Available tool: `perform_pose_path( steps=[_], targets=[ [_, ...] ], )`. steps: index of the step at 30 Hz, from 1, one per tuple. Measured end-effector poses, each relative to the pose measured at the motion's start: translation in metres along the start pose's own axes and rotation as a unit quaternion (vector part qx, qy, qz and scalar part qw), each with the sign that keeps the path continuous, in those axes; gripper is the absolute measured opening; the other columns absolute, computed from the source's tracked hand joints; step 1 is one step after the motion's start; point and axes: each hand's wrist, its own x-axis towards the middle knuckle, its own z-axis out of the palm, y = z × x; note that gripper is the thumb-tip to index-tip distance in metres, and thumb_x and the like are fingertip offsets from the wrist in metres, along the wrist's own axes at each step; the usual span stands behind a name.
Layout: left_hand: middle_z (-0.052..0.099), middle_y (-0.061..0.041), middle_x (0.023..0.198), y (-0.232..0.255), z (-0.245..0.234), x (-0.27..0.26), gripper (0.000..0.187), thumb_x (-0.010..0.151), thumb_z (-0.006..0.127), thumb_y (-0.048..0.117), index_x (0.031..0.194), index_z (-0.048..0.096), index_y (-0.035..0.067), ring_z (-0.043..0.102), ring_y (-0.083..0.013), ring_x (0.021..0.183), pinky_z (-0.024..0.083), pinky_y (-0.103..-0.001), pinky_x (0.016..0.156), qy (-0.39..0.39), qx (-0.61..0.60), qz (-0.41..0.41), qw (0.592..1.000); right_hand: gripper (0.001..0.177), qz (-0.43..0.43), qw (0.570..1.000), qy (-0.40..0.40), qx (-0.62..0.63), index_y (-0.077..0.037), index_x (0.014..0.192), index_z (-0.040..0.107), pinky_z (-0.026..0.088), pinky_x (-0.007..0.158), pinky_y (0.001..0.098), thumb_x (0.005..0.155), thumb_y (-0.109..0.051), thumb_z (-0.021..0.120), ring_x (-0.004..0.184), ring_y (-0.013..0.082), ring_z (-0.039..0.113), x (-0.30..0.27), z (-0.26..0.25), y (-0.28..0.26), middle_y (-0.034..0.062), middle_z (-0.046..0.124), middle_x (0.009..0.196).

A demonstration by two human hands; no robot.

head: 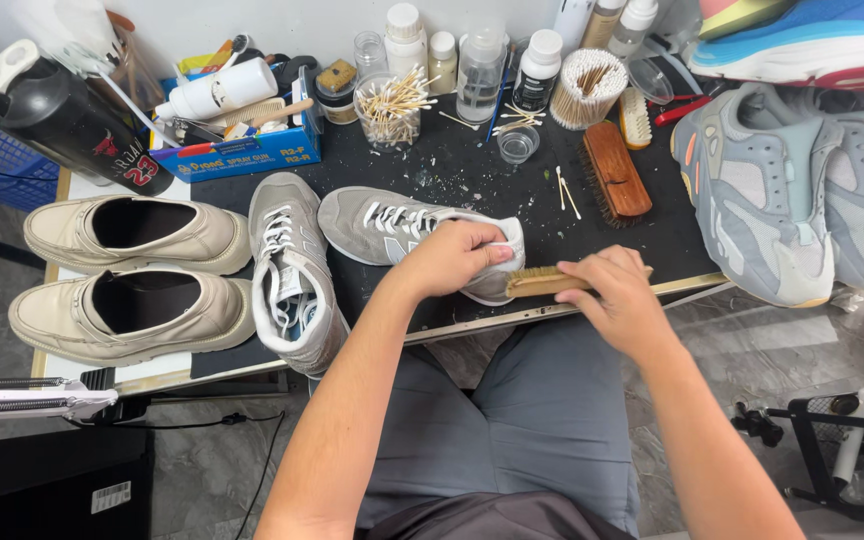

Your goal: The person cleans a pair of grey sneakers using cotton swabs and a wooden brush. They use a cotton swab to clean the sole patterns and inner lining, then switch to a wooden brush to scrub the upper mesh and white midsole. The person handles the shoes one at a time, rotating them to access different areas.

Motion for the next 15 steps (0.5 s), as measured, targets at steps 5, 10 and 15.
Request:
perform_pose_path(
  steps=[5, 10, 15],
  targets=[
    [0.063, 0.007, 0.072, -0.022, -0.003, 0.014, 0.025, 0.097, 0.07, 0.029, 0.091, 0.073, 0.006, 0.052, -0.003, 0.066, 0.044, -0.026, 0.058, -0.075, -0.132, -0.044, 0.987, 0.034, -0.044, 0.999, 0.027, -0.011, -0.007, 0.11, 0.072, 0.038, 0.093, 0.0409, 0.081, -0.023, 0.08, 0.092, 0.0241, 0.054, 0.007, 0.021, -0.025, 0.0009, 0.062, 0.086],
    [0.057, 0.008, 0.068, -0.028, 0.0, 0.016, 0.025, 0.097, 0.07, 0.032, 0.087, 0.071, 0.009, 0.044, -0.0039, 0.06, 0.035, -0.025, 0.052, -0.086, -0.158, -0.076, 0.981, 0.037, -0.026, 0.999, 0.031, -0.015, -0.007, 0.111, 0.071, 0.037, 0.088, 0.0407, 0.081, -0.026, 0.079, 0.089, 0.0247, 0.054, 0.005, 0.005, -0.018, 0.0025, 0.063, 0.088],
    [0.059, 0.009, 0.068, -0.027, 0.004, 0.012, 0.026, 0.095, 0.073, 0.032, 0.084, 0.072, 0.008, 0.048, -0.0013, 0.062, 0.04, -0.023, 0.054, -0.053, -0.178, -0.056, 0.981, 0.032, -0.055, 0.997, 0.016, -0.046, -0.007, 0.107, 0.07, 0.039, 0.087, 0.042, 0.083, -0.026, 0.079, 0.087, 0.026, 0.054, 0.01, 0.027, -0.032, 0.0039, 0.061, 0.084]
  ],
)
